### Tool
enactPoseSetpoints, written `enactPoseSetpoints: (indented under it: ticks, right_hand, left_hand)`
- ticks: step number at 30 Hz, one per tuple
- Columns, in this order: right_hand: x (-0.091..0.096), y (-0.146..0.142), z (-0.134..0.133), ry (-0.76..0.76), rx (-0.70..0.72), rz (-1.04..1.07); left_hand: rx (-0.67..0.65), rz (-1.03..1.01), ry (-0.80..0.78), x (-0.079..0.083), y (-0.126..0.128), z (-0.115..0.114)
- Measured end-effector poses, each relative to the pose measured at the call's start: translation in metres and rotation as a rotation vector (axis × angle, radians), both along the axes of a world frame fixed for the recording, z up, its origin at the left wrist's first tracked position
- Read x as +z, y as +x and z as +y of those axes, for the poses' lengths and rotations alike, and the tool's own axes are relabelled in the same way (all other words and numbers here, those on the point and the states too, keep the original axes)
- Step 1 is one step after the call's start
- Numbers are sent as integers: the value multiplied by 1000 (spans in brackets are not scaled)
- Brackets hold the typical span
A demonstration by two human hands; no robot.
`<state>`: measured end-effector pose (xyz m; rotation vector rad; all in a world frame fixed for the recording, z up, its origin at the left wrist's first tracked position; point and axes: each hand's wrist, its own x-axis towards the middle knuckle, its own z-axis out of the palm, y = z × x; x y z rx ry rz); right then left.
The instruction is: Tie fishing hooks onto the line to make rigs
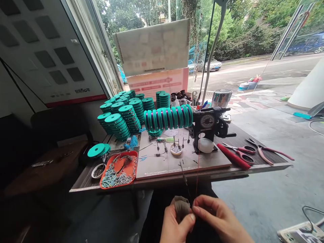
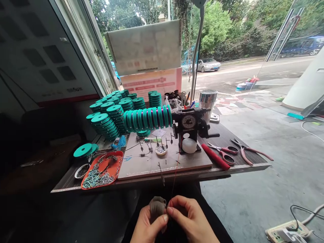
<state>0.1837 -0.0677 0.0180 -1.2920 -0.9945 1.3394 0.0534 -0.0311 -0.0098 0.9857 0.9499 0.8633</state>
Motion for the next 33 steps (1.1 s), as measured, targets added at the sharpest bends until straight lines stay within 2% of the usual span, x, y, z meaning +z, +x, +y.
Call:
enactPoseSetpoints:
  ticks: [3, 6, 10, 18, 25, 33]
  right_hand:
    - [-1, 0, 5, -7, 49, 114]
    - [-11, -1, 5, -38, 63, 228]
    - [-21, -4, 3, -40, 76, 270]
    - [-16, -7, 3, -19, 85, 364]
    - [-13, -12, 1, -57, 23, 518]
    - [-12, -15, 3, -124, 14, 656]
  left_hand:
    - [-58, -98, -81, 0, -1, 2]
    - [-110, -136, -93, 0, -3, 2]
    - [-44, -115, -70, -2, -4, 0]
    - [10, -202, -197, 0, -1, -1]
    - [-35, -100, -72, -1, 2, -1]
    - [10, -172, -45, 10, 2, -6]
